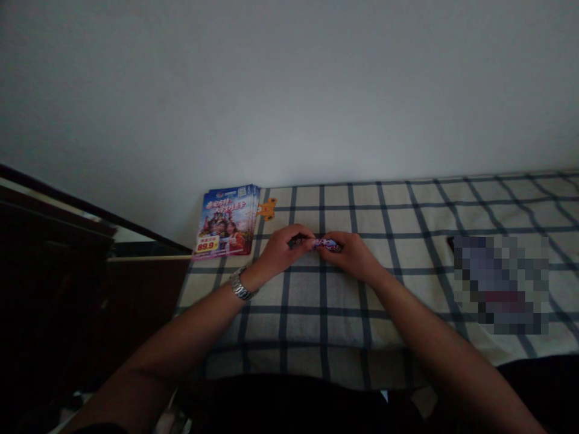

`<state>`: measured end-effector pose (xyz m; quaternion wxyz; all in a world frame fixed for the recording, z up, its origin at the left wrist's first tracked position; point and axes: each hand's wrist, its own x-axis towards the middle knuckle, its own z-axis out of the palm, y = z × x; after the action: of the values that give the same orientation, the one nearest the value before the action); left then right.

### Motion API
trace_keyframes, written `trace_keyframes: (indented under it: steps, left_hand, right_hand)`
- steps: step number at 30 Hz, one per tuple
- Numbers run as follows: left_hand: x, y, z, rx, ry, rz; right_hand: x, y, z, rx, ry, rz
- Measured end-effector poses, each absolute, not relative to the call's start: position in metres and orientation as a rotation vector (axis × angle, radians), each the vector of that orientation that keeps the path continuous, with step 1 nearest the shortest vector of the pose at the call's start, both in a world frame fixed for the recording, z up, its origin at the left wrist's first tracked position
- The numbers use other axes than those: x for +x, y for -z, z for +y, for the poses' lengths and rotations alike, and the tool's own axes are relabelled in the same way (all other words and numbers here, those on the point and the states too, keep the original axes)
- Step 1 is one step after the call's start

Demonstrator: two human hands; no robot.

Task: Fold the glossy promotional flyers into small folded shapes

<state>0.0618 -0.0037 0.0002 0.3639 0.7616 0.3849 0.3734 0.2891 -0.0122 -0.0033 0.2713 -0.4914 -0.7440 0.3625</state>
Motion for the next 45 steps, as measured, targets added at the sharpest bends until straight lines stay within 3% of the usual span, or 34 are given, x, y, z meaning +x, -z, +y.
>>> trace_keyframes:
  steps: [45]
  left_hand:
    - [0.0581,-0.0051,-0.0019,2.087,-0.965,0.959]
  right_hand:
    - [0.2881,0.0023,-0.0099,-1.154,-0.984,-1.905]
